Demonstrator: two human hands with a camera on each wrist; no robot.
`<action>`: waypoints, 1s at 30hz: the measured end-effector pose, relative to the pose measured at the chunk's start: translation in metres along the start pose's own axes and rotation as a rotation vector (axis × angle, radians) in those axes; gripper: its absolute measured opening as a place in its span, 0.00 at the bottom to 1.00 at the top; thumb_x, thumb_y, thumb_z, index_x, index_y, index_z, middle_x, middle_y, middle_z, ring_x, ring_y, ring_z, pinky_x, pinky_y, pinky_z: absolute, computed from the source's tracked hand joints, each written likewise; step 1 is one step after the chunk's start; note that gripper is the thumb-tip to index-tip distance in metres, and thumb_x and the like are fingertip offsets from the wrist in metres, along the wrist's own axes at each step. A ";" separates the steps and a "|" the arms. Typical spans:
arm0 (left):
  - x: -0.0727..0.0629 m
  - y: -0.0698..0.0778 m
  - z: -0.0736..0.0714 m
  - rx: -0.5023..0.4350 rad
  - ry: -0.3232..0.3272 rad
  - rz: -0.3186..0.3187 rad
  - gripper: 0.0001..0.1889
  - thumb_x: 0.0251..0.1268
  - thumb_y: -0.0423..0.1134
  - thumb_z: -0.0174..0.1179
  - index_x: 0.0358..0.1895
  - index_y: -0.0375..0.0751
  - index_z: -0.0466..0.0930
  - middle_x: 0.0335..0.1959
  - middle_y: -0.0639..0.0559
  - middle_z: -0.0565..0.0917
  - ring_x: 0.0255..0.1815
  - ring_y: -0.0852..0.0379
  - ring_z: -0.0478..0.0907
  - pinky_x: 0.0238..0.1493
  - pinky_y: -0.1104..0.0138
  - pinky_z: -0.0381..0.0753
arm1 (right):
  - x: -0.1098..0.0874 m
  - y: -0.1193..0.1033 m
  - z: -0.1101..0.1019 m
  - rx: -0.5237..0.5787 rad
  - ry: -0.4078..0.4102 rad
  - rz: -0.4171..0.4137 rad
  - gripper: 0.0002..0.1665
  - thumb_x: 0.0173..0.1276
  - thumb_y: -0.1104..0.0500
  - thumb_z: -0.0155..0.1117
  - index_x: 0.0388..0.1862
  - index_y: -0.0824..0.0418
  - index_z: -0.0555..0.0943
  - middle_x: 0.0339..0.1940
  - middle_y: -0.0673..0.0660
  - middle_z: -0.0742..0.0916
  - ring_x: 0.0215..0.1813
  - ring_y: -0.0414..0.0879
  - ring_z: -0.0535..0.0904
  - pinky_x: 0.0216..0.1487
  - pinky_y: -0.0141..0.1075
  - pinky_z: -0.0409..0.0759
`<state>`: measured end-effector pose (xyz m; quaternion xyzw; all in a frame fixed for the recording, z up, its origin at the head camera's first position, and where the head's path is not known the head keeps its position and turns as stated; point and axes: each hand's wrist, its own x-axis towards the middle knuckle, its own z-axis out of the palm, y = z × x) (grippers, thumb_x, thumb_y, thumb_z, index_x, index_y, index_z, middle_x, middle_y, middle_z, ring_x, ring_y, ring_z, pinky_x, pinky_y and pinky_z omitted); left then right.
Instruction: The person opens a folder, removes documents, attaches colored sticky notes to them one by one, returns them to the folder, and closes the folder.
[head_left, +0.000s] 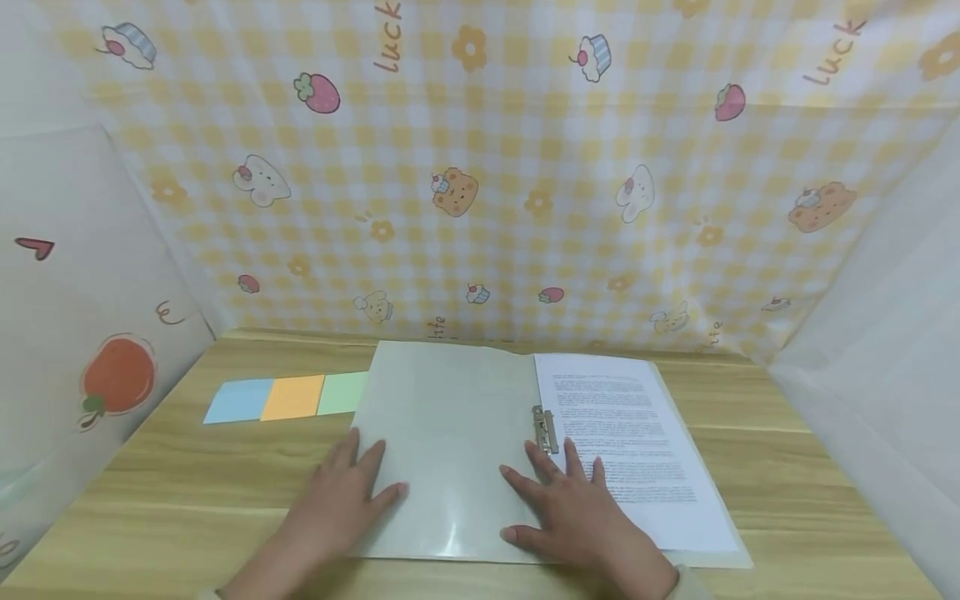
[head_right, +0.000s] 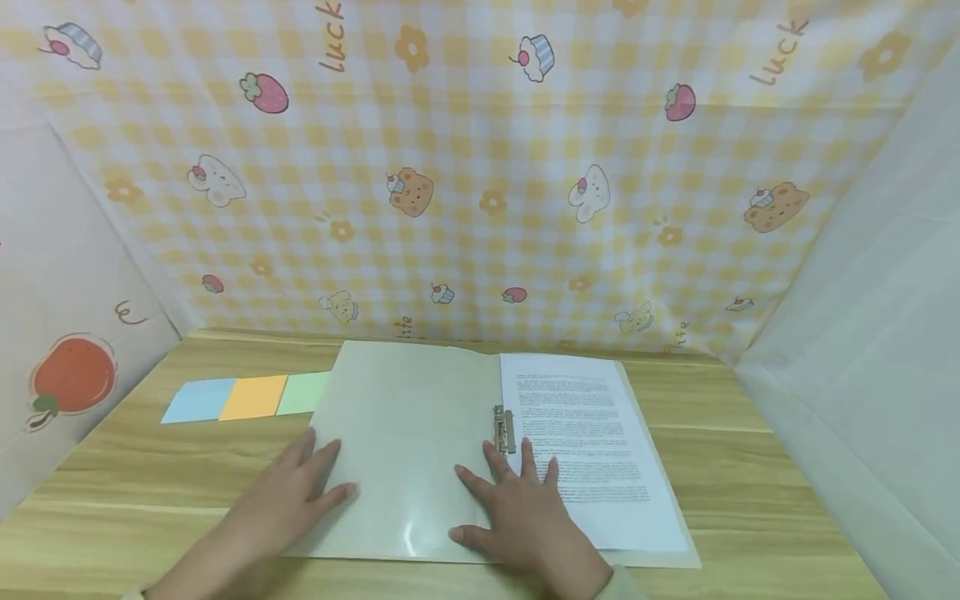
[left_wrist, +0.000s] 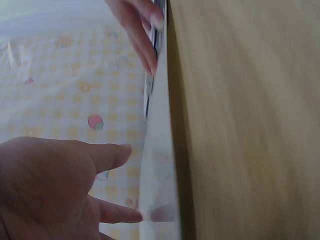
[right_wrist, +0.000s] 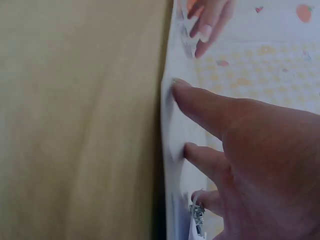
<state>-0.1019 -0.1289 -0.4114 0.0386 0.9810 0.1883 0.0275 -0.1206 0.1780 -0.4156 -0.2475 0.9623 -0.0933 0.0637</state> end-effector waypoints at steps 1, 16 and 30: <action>0.003 -0.005 -0.003 -0.013 0.014 0.001 0.38 0.70 0.59 0.58 0.73 0.35 0.67 0.76 0.22 0.59 0.74 0.20 0.58 0.67 0.27 0.62 | 0.000 0.001 -0.001 0.005 -0.008 0.001 0.43 0.61 0.23 0.59 0.74 0.33 0.70 0.81 0.58 0.68 0.75 0.83 0.58 0.59 0.85 0.57; 0.073 -0.061 -0.036 0.031 0.057 -0.074 0.33 0.74 0.45 0.53 0.71 0.20 0.63 0.72 0.18 0.61 0.72 0.20 0.60 0.68 0.33 0.66 | -0.004 0.007 -0.008 -0.015 -0.036 0.029 0.45 0.59 0.21 0.59 0.73 0.32 0.71 0.80 0.57 0.70 0.75 0.82 0.57 0.59 0.85 0.57; 0.108 -0.073 -0.026 0.156 -0.048 0.017 0.38 0.75 0.52 0.54 0.74 0.22 0.58 0.74 0.21 0.61 0.74 0.22 0.59 0.69 0.36 0.68 | -0.006 0.012 -0.013 -0.021 -0.041 0.048 0.44 0.58 0.21 0.61 0.73 0.32 0.72 0.78 0.56 0.72 0.75 0.81 0.59 0.59 0.85 0.57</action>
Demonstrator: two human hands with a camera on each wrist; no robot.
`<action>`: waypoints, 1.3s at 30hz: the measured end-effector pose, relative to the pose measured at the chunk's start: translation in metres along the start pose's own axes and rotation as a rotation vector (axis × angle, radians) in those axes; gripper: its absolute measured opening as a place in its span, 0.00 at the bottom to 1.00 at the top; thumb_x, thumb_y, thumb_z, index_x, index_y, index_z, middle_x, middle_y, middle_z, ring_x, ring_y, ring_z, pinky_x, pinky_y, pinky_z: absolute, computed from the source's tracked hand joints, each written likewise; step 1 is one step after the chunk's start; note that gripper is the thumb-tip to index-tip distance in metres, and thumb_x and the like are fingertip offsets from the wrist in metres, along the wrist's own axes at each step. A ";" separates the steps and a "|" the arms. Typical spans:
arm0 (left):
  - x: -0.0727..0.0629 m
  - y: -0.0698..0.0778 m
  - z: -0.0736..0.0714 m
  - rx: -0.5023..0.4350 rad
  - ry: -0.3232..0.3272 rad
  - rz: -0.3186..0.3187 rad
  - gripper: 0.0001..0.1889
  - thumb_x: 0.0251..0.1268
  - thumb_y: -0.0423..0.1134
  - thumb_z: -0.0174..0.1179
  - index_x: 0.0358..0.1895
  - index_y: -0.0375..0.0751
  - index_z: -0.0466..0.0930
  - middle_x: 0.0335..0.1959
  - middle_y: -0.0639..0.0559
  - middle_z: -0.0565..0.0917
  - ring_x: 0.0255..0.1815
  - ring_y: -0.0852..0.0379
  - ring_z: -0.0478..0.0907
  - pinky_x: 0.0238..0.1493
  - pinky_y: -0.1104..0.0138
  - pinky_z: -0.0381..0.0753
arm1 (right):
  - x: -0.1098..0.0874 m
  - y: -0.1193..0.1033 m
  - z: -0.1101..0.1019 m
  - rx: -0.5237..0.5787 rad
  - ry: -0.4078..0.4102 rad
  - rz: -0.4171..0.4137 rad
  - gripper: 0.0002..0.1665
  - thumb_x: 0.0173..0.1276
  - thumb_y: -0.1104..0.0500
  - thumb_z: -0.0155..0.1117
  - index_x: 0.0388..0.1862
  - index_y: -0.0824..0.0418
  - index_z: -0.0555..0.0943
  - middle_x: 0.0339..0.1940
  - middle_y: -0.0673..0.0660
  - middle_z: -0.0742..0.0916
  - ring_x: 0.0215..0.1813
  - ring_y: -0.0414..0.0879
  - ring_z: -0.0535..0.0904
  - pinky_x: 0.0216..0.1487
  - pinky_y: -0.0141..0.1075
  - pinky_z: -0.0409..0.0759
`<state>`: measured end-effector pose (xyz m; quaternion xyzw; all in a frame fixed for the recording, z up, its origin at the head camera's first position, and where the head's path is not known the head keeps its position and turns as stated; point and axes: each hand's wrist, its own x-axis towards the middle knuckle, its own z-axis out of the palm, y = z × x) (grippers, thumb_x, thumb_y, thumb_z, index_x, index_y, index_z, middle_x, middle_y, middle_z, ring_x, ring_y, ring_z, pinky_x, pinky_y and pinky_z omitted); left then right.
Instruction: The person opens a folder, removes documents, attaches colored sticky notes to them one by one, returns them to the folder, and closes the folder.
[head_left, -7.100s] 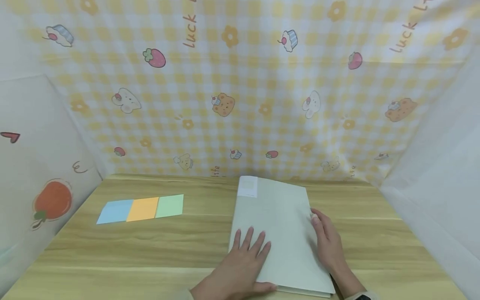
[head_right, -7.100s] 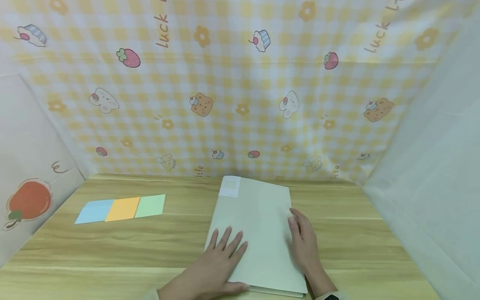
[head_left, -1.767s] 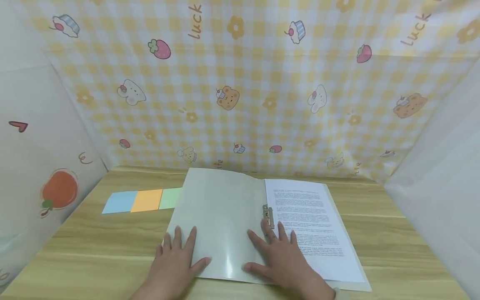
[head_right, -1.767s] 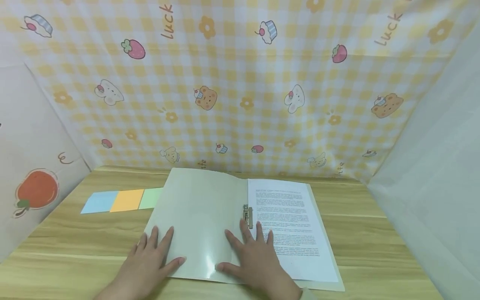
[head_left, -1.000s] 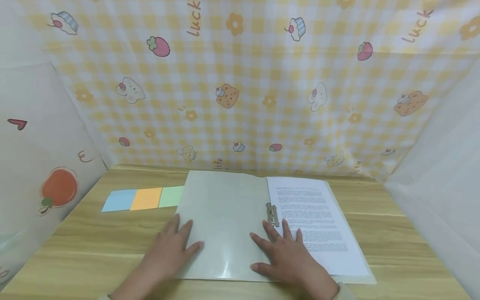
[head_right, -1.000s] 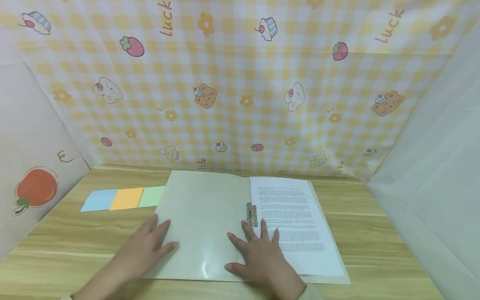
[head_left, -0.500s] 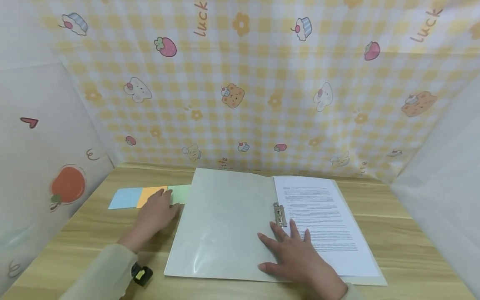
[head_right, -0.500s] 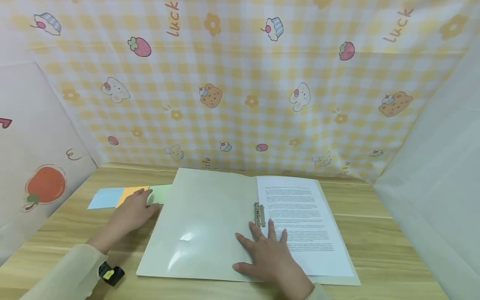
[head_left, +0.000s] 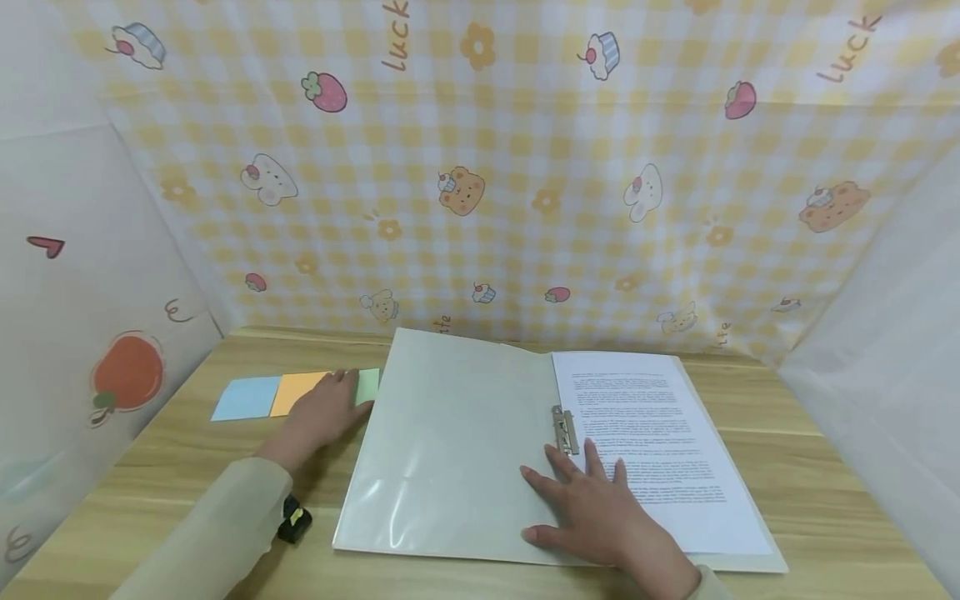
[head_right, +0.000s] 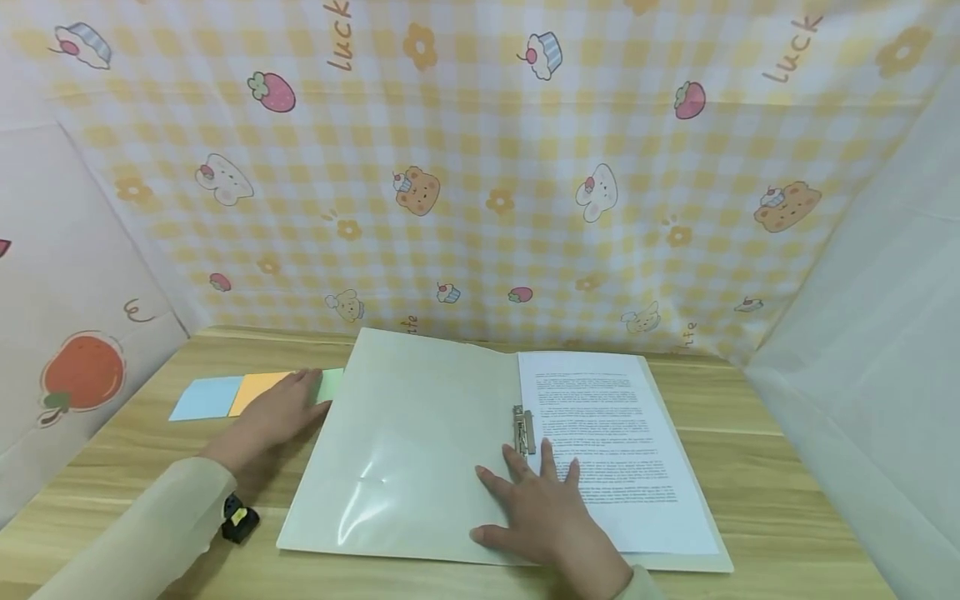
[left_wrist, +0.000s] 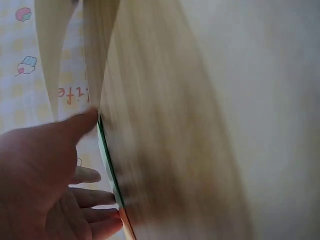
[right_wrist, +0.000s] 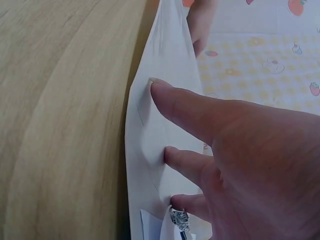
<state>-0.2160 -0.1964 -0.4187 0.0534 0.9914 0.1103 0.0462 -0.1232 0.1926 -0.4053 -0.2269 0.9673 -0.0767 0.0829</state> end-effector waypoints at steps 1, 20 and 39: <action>0.001 0.000 -0.001 0.019 -0.001 0.008 0.38 0.76 0.52 0.53 0.73 0.22 0.58 0.73 0.21 0.63 0.73 0.22 0.61 0.69 0.36 0.69 | 0.000 0.000 0.000 -0.003 0.001 0.000 0.44 0.58 0.21 0.61 0.73 0.33 0.72 0.78 0.56 0.72 0.75 0.81 0.59 0.59 0.85 0.58; 0.008 -0.013 -0.010 -0.156 0.104 -0.024 0.30 0.74 0.46 0.47 0.72 0.31 0.62 0.39 0.37 0.82 0.31 0.47 0.75 0.33 0.55 0.76 | -0.002 -0.004 0.001 -0.011 0.017 -0.015 0.45 0.59 0.21 0.59 0.73 0.36 0.72 0.77 0.59 0.73 0.74 0.84 0.59 0.56 0.85 0.59; 0.000 -0.016 -0.022 -0.131 0.219 -0.020 0.21 0.74 0.31 0.45 0.67 0.29 0.69 0.48 0.26 0.84 0.44 0.29 0.84 0.34 0.43 0.82 | 0.015 -0.036 0.009 -0.024 0.008 -0.035 0.45 0.62 0.20 0.55 0.76 0.35 0.68 0.79 0.59 0.71 0.75 0.83 0.58 0.58 0.83 0.61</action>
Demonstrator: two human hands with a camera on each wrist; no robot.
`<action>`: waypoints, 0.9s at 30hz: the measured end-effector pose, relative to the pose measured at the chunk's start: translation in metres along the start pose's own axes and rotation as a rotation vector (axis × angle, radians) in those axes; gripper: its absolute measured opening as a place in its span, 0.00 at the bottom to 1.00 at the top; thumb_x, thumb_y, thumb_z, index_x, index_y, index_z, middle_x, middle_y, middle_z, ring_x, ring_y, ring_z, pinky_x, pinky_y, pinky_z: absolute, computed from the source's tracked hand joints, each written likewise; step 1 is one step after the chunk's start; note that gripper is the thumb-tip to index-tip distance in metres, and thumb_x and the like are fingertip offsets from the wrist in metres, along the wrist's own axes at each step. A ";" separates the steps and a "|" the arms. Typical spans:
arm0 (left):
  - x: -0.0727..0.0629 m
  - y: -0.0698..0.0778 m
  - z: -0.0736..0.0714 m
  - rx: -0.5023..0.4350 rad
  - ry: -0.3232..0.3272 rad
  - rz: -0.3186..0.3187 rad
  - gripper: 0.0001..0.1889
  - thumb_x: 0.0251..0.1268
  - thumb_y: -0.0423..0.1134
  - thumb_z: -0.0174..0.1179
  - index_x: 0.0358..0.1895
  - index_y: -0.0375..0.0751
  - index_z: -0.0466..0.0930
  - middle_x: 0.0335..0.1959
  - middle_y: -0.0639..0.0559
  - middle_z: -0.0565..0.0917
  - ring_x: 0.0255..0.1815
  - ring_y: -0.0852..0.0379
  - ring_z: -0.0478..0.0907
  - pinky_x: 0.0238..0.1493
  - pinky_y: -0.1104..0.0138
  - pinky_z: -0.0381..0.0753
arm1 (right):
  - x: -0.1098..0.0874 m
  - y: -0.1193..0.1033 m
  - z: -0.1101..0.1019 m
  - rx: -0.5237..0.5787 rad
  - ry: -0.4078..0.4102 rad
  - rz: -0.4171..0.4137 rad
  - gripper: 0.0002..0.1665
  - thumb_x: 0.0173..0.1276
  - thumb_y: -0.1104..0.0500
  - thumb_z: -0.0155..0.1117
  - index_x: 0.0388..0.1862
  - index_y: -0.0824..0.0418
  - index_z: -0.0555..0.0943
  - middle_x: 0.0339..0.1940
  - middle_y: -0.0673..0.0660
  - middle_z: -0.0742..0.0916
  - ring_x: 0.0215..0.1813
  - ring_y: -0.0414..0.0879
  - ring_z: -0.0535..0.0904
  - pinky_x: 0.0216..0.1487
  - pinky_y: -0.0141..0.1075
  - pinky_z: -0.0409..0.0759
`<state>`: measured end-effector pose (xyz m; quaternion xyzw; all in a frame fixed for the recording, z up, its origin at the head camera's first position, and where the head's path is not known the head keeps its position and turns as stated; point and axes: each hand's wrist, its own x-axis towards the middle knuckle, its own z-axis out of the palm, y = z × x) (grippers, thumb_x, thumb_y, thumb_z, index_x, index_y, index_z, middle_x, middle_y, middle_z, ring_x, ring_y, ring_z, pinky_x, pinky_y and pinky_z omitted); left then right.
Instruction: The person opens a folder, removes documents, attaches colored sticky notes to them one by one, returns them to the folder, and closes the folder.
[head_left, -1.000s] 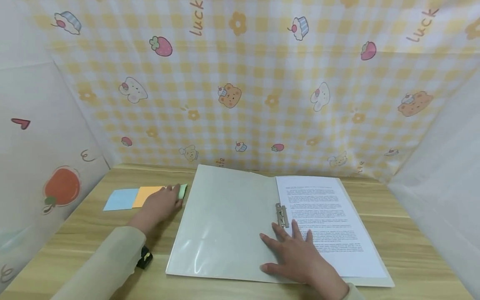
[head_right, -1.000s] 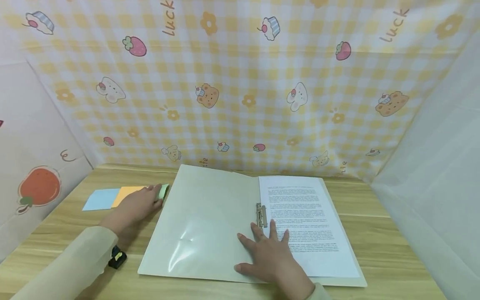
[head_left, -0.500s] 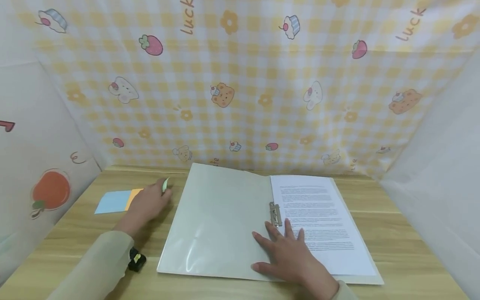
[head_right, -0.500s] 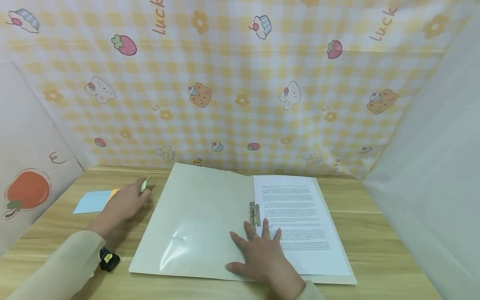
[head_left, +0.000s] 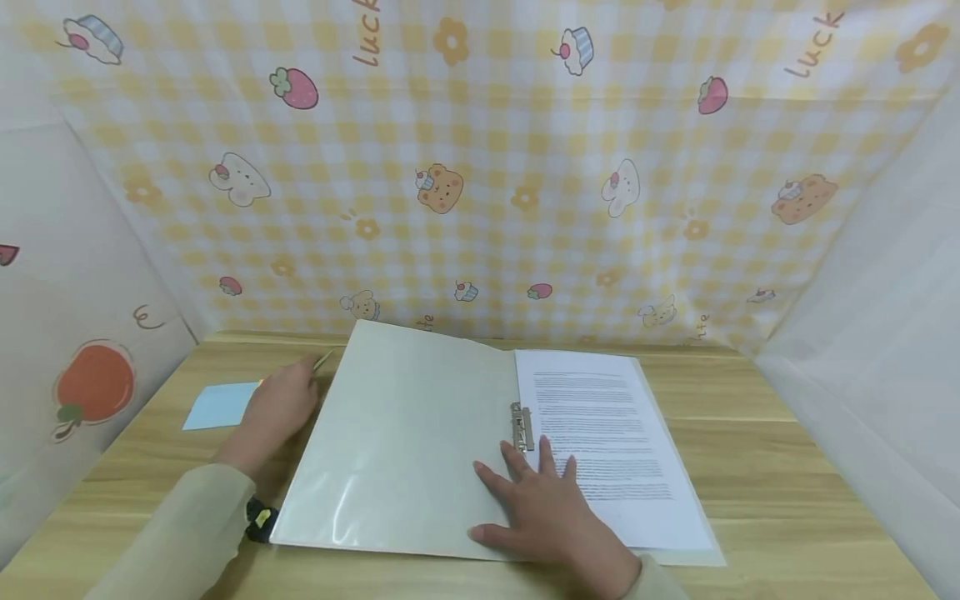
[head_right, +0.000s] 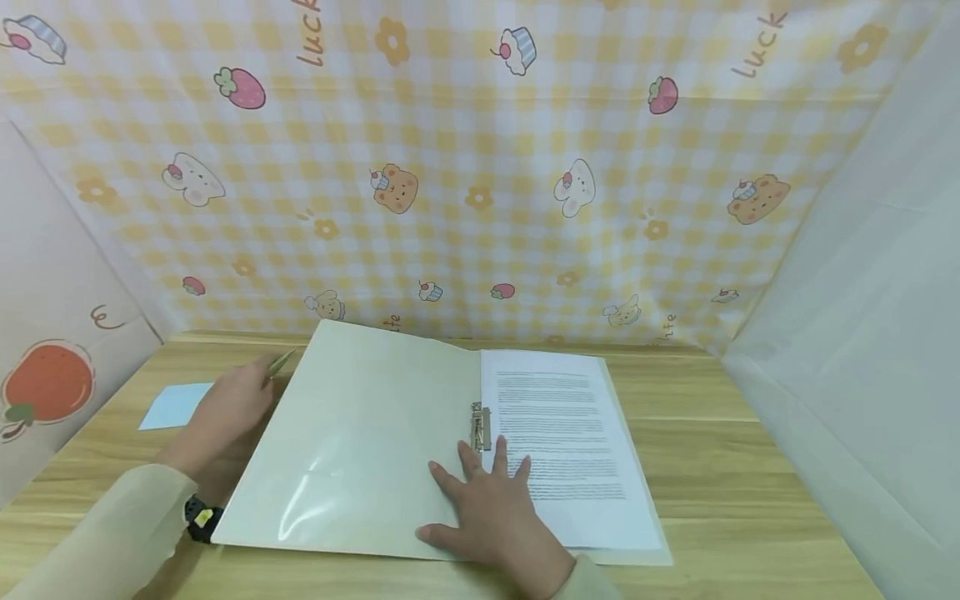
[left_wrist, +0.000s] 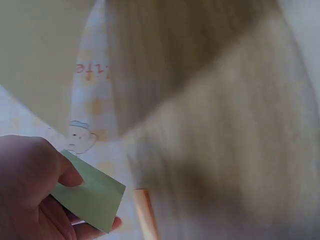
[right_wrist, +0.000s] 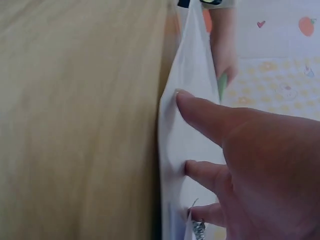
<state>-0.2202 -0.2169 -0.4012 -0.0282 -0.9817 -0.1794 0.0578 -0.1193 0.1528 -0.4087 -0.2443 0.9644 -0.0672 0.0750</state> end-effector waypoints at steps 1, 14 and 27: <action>-0.002 0.000 -0.002 0.000 0.004 -0.004 0.21 0.75 0.31 0.45 0.67 0.30 0.69 0.49 0.26 0.84 0.45 0.28 0.83 0.35 0.42 0.81 | 0.001 -0.002 0.001 0.002 0.000 -0.005 0.45 0.62 0.20 0.54 0.76 0.35 0.68 0.79 0.59 0.70 0.75 0.83 0.57 0.58 0.83 0.62; -0.030 0.018 -0.032 -0.015 0.061 0.016 0.22 0.75 0.28 0.42 0.69 0.34 0.69 0.49 0.27 0.83 0.31 0.42 0.80 0.25 0.53 0.76 | 0.009 -0.016 0.006 -0.022 0.007 -0.016 0.47 0.63 0.18 0.50 0.77 0.34 0.65 0.80 0.59 0.69 0.75 0.81 0.58 0.58 0.82 0.64; -0.049 0.059 -0.031 -0.051 0.019 0.084 0.26 0.73 0.27 0.42 0.73 0.33 0.65 0.62 0.26 0.78 0.30 0.43 0.79 0.26 0.55 0.75 | 0.011 -0.020 0.007 -0.046 0.026 -0.008 0.47 0.62 0.17 0.50 0.77 0.32 0.66 0.79 0.58 0.70 0.75 0.81 0.59 0.58 0.81 0.65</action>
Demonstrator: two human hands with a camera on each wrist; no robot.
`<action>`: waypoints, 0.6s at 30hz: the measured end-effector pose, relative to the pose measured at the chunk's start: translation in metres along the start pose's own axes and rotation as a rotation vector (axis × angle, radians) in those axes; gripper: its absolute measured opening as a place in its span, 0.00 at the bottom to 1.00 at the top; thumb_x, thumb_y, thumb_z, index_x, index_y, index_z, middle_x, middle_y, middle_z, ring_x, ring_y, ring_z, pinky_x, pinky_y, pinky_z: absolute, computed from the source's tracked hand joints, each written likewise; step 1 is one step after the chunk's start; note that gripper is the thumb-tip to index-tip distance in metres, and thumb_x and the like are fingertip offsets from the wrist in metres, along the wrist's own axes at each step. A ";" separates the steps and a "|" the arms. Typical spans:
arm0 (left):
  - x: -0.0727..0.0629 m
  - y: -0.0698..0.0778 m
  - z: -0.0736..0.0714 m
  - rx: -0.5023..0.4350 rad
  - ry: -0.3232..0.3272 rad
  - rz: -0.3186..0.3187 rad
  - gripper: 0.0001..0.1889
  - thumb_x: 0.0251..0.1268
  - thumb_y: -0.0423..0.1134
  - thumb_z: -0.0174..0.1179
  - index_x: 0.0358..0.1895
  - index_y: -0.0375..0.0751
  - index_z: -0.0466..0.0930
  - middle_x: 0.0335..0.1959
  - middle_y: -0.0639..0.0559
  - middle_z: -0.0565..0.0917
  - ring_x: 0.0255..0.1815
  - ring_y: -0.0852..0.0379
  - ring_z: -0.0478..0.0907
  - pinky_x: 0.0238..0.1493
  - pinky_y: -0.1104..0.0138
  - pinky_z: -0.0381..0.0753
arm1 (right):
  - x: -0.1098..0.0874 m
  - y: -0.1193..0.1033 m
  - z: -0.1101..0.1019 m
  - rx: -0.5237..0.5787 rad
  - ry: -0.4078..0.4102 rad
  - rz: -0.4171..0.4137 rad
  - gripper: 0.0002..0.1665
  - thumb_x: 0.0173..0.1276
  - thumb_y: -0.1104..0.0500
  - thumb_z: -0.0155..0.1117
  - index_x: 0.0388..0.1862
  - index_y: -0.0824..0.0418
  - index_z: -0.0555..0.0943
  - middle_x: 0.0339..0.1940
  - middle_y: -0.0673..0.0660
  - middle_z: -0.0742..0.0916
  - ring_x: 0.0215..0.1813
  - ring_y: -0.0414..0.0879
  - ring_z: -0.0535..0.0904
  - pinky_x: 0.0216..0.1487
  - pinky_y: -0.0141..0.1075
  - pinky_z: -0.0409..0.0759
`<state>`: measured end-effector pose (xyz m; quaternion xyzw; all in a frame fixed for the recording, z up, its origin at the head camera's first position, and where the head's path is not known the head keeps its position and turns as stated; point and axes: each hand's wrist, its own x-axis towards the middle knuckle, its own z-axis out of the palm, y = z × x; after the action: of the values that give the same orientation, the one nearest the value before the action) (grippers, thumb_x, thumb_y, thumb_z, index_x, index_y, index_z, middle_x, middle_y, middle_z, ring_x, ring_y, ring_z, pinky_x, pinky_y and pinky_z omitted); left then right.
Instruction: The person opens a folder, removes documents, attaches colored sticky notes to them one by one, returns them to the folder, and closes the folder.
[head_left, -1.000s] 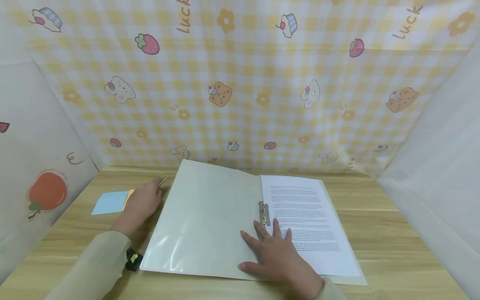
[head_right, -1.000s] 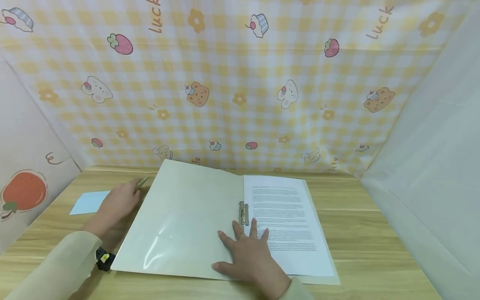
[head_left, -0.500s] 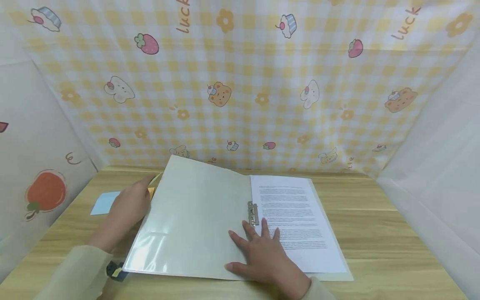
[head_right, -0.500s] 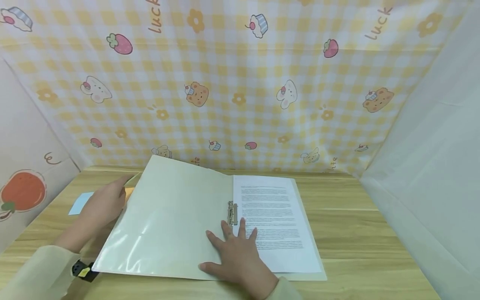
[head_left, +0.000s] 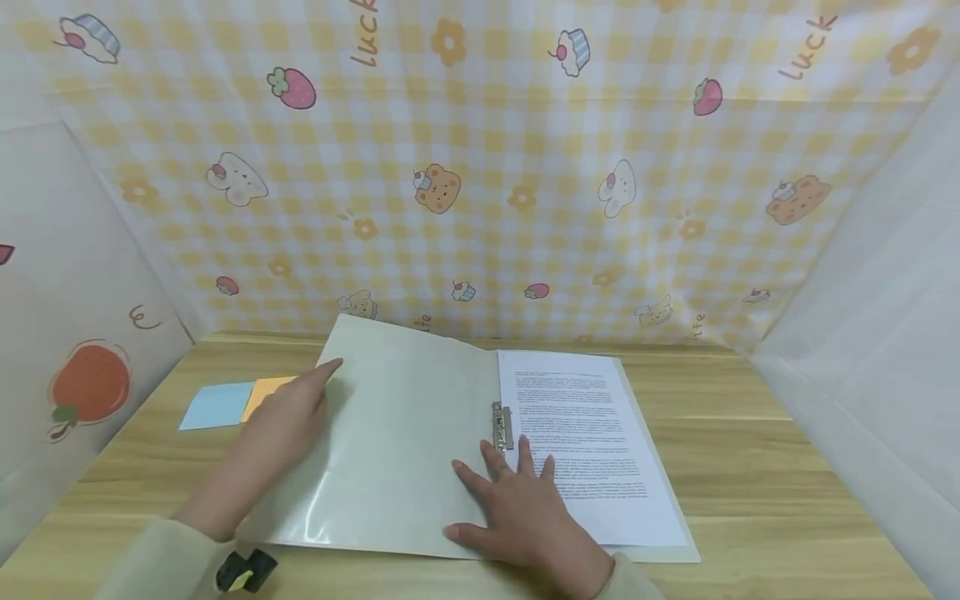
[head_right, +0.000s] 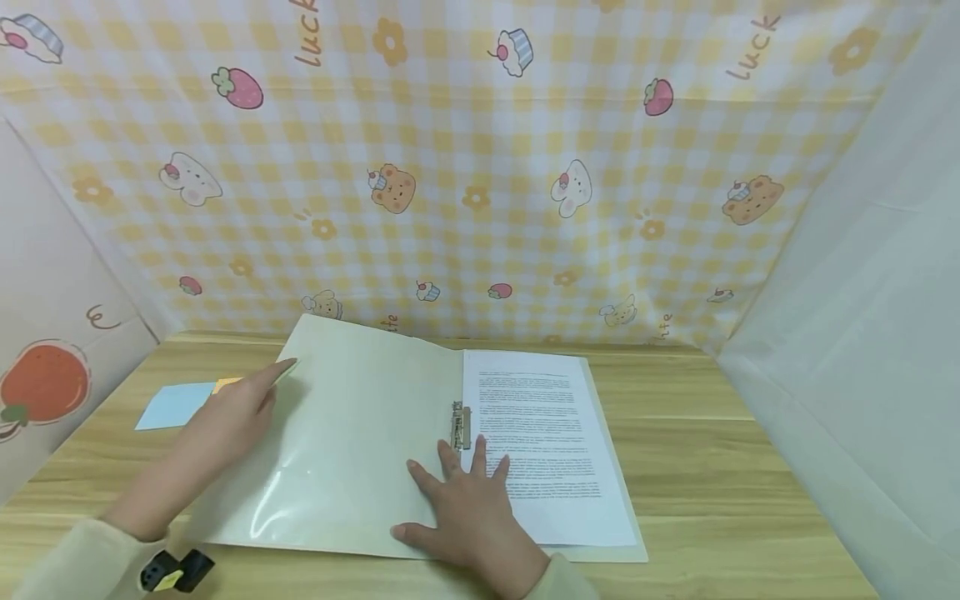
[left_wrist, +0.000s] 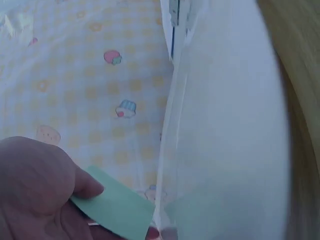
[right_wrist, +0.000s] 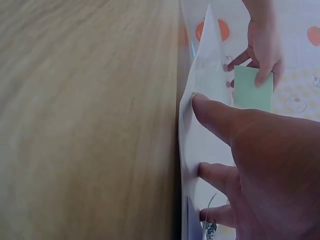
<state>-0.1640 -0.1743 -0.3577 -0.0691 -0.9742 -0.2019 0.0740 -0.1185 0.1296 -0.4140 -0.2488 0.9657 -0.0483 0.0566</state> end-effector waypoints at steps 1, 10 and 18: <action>-0.002 0.004 0.001 0.010 0.004 -0.005 0.26 0.74 0.28 0.42 0.74 0.34 0.65 0.63 0.26 0.77 0.33 0.40 0.81 0.28 0.54 0.78 | 0.000 0.000 0.000 -0.003 0.001 -0.001 0.47 0.62 0.17 0.49 0.77 0.32 0.65 0.79 0.58 0.70 0.75 0.81 0.59 0.58 0.81 0.65; -0.015 0.032 0.013 0.032 -0.030 -0.031 0.28 0.75 0.27 0.41 0.77 0.38 0.61 0.71 0.17 0.64 0.45 0.27 0.83 0.25 0.54 0.78 | 0.000 0.000 0.002 -0.002 0.005 -0.004 0.47 0.62 0.17 0.49 0.77 0.32 0.65 0.79 0.58 0.70 0.75 0.81 0.59 0.58 0.81 0.65; -0.017 0.053 0.032 -0.051 -0.050 -0.069 0.26 0.76 0.30 0.43 0.75 0.45 0.68 0.73 0.21 0.63 0.29 0.40 0.82 0.18 0.62 0.68 | 0.000 0.000 0.002 0.008 0.013 0.001 0.47 0.62 0.18 0.50 0.76 0.33 0.67 0.79 0.59 0.71 0.75 0.81 0.59 0.59 0.81 0.65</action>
<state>-0.1428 -0.1153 -0.3694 -0.0421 -0.9721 -0.2272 0.0410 -0.1181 0.1293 -0.4159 -0.2476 0.9660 -0.0535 0.0515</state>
